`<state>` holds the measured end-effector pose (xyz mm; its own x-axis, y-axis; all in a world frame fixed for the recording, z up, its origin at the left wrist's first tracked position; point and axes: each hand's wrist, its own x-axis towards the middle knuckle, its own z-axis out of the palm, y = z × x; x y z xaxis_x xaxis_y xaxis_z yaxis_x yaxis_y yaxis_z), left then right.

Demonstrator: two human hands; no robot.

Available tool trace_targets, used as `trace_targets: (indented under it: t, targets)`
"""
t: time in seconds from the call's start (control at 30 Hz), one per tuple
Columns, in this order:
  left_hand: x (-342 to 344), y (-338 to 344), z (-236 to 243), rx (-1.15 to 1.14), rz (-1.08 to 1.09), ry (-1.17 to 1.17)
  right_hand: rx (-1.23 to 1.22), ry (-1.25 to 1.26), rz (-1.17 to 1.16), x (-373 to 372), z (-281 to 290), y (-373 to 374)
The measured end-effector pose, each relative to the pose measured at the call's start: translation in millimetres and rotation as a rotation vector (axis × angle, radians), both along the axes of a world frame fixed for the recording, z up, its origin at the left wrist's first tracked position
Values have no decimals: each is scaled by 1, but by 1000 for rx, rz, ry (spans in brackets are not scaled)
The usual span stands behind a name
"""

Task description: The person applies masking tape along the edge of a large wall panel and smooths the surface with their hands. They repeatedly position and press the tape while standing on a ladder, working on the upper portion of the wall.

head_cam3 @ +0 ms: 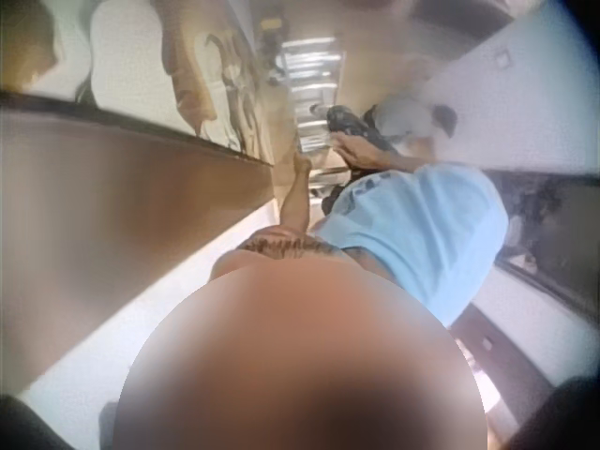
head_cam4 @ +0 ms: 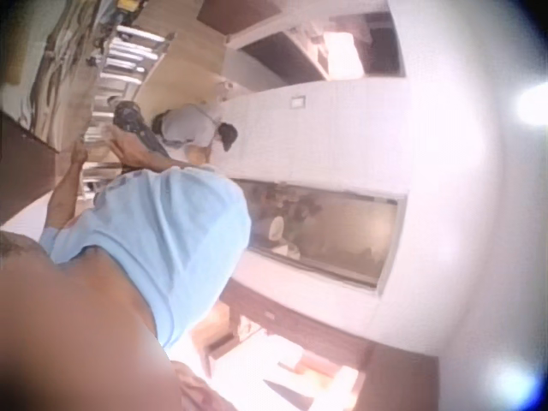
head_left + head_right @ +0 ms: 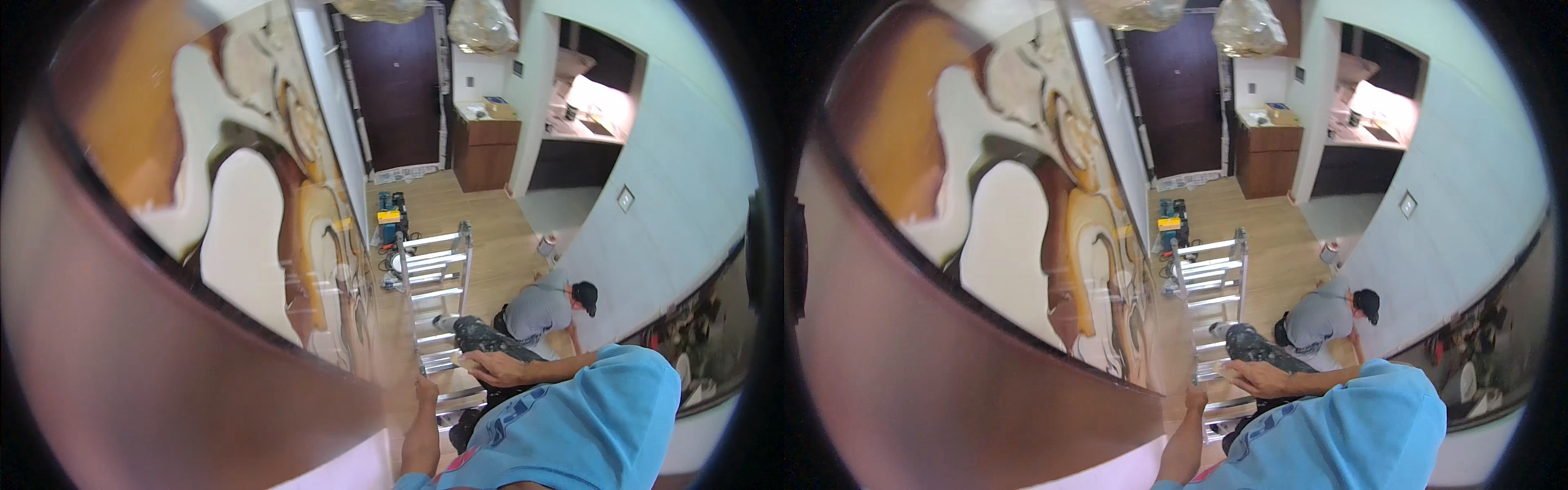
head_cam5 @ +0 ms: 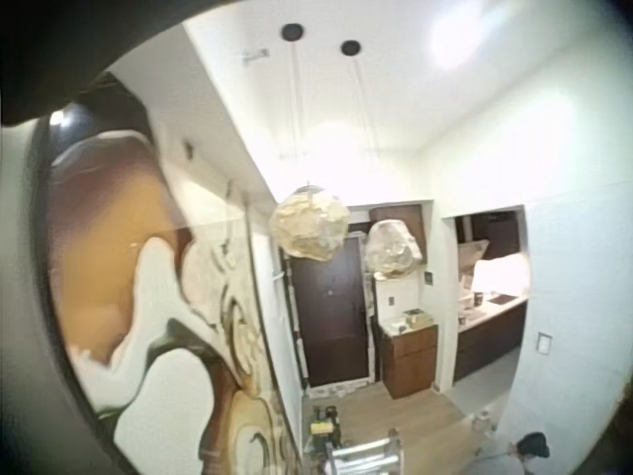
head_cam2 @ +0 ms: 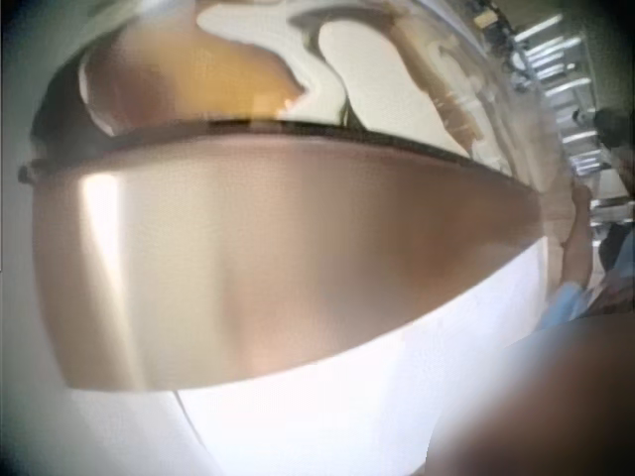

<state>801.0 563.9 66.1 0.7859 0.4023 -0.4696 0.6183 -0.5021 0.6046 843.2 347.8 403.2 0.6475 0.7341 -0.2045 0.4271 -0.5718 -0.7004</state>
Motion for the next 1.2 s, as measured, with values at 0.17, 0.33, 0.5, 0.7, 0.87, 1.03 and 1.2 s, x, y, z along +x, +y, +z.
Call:
trace_targets:
  t: [0.17, 0.33, 0.5, 0.7, 0.87, 1.03, 1.2]
  targets:
    - [3, -24, 2, -19, 133, -6, 75, -169, 70, 24, 48, 18]
    - [3, -31, 17, -62, 321, -228, -16, -129, 246, 54, 63, 56]
    - [9, -40, 7, -66, 389, -71, -118, -105, 430, 91, 64, 89]
    - [8, -46, -17, 124, 398, -163, 48, -169, 459, 124, 46, 111]
    - [8, -18, -15, -29, 226, -8, 70, -16, 509, 151, 32, 126]
    - [-19, 38, 11, -188, 342, -48, 329, 91, 518, 178, 13, 159]
    - [-67, 100, 163, -74, 490, -416, 632, 110, 446, 219, -8, 183]
